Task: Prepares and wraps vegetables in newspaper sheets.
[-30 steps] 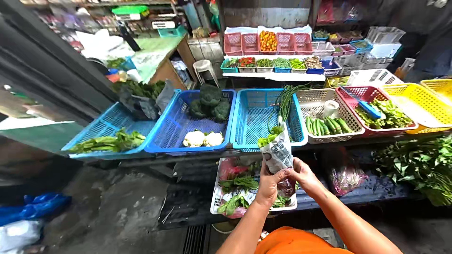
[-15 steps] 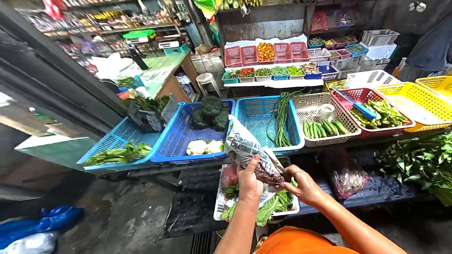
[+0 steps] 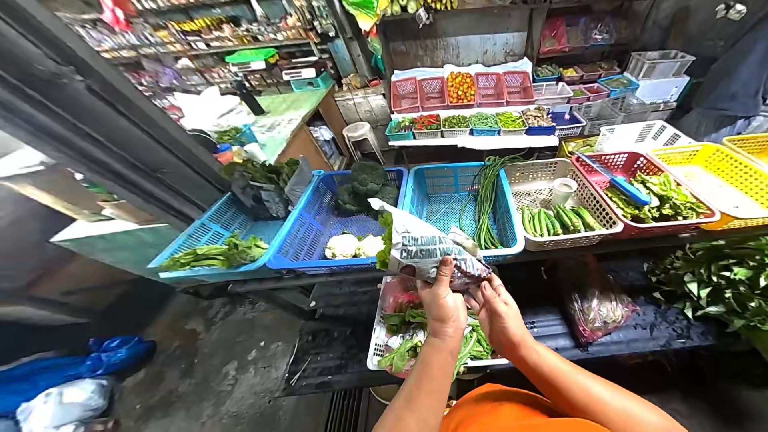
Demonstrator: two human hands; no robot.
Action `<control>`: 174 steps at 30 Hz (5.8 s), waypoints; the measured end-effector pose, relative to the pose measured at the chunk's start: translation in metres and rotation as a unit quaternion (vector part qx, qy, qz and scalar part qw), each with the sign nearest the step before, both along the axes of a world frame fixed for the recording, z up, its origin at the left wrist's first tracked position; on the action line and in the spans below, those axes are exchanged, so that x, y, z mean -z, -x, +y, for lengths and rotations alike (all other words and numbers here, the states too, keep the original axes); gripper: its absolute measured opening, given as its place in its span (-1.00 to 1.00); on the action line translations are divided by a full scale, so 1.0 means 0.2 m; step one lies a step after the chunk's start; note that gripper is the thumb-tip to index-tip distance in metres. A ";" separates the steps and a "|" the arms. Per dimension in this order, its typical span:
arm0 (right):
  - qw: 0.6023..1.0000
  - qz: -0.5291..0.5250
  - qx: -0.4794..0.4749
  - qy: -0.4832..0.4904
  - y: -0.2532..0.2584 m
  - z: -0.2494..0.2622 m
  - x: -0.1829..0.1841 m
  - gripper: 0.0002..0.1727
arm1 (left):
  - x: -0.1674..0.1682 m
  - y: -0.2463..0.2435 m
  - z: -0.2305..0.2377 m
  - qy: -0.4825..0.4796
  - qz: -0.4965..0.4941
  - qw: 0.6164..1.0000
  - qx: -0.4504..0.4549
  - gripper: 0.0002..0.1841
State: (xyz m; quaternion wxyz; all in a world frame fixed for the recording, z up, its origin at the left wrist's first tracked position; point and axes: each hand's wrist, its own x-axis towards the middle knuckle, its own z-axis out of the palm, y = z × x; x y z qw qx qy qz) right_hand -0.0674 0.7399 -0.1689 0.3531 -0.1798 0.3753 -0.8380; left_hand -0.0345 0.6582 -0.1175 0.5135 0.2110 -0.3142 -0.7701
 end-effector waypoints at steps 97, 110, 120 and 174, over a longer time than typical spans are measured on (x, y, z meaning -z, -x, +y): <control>0.853 0.180 -0.443 -0.209 0.19 0.35 0.32 -0.78 | 0.44 -0.59 0.07 0.169 -0.403 0.841 0.320 -0.78; 0.919 0.129 -0.351 -0.124 0.23 0.49 0.46 -0.75 | 0.41 -0.66 0.00 0.247 -0.295 0.815 0.433 -0.51; 0.830 0.429 -0.265 -0.237 0.18 0.40 0.18 0.25 | 0.41 -0.65 -0.05 0.324 -0.397 0.658 0.551 -0.02; 0.935 0.200 -0.177 -0.232 0.11 -0.08 0.03 -0.53 | 0.04 -0.50 -0.27 0.511 -0.616 0.500 0.331 -0.47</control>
